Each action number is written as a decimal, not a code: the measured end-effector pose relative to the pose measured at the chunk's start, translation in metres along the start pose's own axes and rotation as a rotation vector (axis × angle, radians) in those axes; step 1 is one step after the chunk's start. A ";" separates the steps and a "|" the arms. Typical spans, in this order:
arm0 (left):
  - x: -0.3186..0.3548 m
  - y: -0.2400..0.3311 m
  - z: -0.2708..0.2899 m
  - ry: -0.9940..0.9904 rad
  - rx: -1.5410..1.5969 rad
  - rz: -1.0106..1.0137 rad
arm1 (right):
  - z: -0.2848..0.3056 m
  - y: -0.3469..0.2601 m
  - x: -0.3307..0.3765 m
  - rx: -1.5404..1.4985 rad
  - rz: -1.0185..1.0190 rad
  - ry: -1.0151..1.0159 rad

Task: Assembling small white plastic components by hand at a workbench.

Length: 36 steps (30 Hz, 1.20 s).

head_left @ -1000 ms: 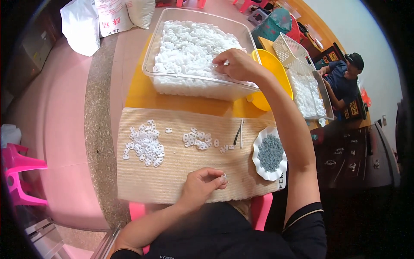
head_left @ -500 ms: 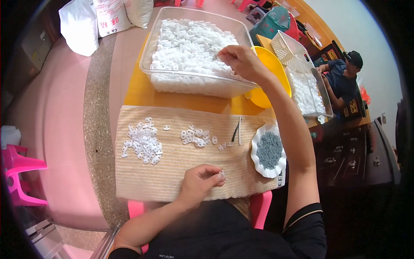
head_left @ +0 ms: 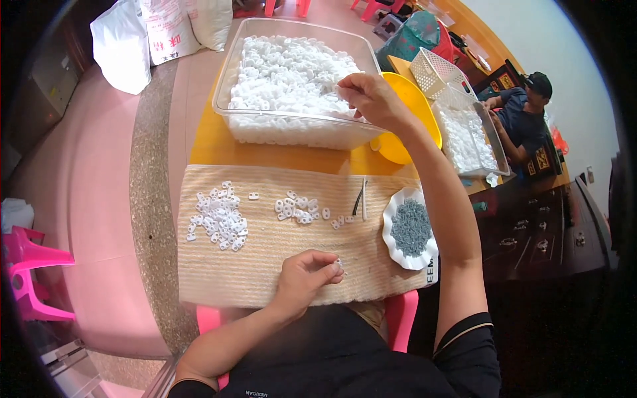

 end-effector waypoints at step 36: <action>0.003 -0.001 -0.001 -0.002 0.012 -0.015 | 0.010 -0.016 0.001 0.285 0.289 0.191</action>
Point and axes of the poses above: each hand's wrist, its own x-axis away from the middle knuckle, its own z-axis out of the back of the hand, y = z × x, the point moved 9 cm from there along -x, towards the middle knuckle, and after that the axes turned 9 degrees about y, right-handed, at the moved point
